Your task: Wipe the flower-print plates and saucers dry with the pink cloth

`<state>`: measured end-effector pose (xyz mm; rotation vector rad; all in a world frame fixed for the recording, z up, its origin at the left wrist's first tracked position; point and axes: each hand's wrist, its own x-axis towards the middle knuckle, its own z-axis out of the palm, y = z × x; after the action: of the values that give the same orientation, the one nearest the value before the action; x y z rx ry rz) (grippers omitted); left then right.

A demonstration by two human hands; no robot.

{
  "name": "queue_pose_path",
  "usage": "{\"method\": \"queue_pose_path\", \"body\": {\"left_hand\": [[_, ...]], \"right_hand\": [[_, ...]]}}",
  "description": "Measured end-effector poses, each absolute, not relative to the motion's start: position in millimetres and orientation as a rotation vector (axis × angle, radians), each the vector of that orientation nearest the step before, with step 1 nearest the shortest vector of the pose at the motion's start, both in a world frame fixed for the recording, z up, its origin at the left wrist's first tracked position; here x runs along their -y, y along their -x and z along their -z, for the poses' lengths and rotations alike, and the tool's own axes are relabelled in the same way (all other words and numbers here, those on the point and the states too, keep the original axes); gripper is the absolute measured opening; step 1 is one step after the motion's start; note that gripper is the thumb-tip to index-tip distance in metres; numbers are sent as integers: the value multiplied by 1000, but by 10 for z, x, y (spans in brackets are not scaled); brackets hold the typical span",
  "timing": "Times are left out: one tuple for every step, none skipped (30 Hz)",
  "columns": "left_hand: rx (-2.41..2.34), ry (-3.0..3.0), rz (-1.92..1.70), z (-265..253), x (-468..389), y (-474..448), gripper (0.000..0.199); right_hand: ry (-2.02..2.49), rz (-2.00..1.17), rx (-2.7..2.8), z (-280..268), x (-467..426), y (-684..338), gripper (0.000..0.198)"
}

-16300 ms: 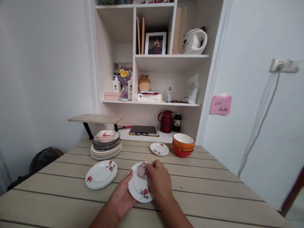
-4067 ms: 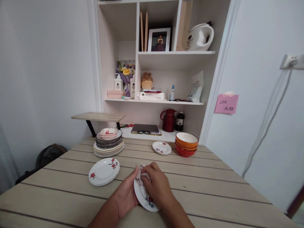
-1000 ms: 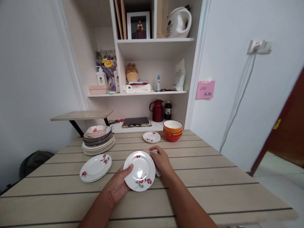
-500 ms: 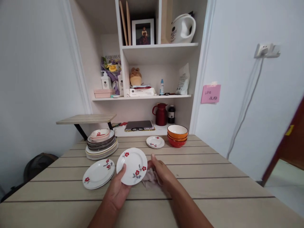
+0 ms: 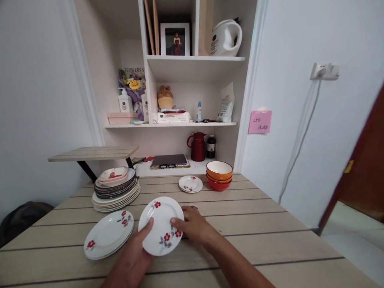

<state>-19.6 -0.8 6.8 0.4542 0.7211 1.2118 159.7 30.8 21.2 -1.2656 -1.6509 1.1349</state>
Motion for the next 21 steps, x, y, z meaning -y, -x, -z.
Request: {"method": "queue_pose_path", "body": {"left_hand": [[-752,-436,-1157,-109,0,213,59],[-806,-419,-1114,-155,-11,229,58],[-846,-406,-1087,-204,-25,243,58],[-867,-406,-1070,-252,-42,253,56],[-880,-412,-1062,-297,-62,259,56],[-886,-422,-1062,-335,-85,261,56],[-881,-432,-1064,-365,-109,260,56],[-870,-442,-1067,-386,-135,257,55],[-856,-453,-1072,-396,-162,253,55],[-840,-464,-1077,-398,-190,247,55],[-828,-473,-1084,-393,-217,242,54],[-820,-484,-1090,-382,-244,235,54],[-818,-493,-1096,-368,-272,228,54],[-823,-499,-1098,-352,-300,220,54],[-832,-504,-1095,-336,-328,208,54],[-838,-509,-1083,-322,-355,194,54],[-839,-516,-1063,-311,-382,174,54],[-836,-525,-1039,-303,-408,151,54],[-831,-533,-1016,-298,-432,122,55],[-826,-540,-994,-297,-456,89,55],[-826,-541,-977,-299,-478,53,55]], "right_hand": [[1242,-1293,1625,-236,-306,-1604,48],[1220,-1457,1568,-261,-308,-1609,53],[1199,-1586,1493,-288,-318,-1615,56],[1187,-1643,1422,-314,-337,-1623,58],[1179,-1654,1364,-337,-366,-1636,59],[1168,-1646,1318,-356,-405,-1656,59],[1153,-1638,1277,-369,-452,-1684,59],[1138,-1645,1240,-372,-502,-1718,60],[1127,-1676,1207,-367,-552,-1758,62],[1130,-1706,1156,-354,-598,-1800,64],[1137,-1732,1119,-334,-637,-1842,66],[1138,-1761,1097,-310,-665,-1881,67],[1132,-1781,1094,-284,-684,-1914,68],[1117,-1790,1116,-259,-693,-1939,66],[1101,-1782,1159,-237,-696,-1956,62],[1088,-1761,1214,-218,-695,-1964,55],[1083,-1734,1262,-202,-694,-1967,47],[1089,-1704,1294,-190,-694,-1965,40],[1100,-1687,1298,-182,-699,-1961,34],[1109,-1679,1284,-176,-708,-1959,31],[1114,-1677,1256,-172,-721,-1959,28]]}}
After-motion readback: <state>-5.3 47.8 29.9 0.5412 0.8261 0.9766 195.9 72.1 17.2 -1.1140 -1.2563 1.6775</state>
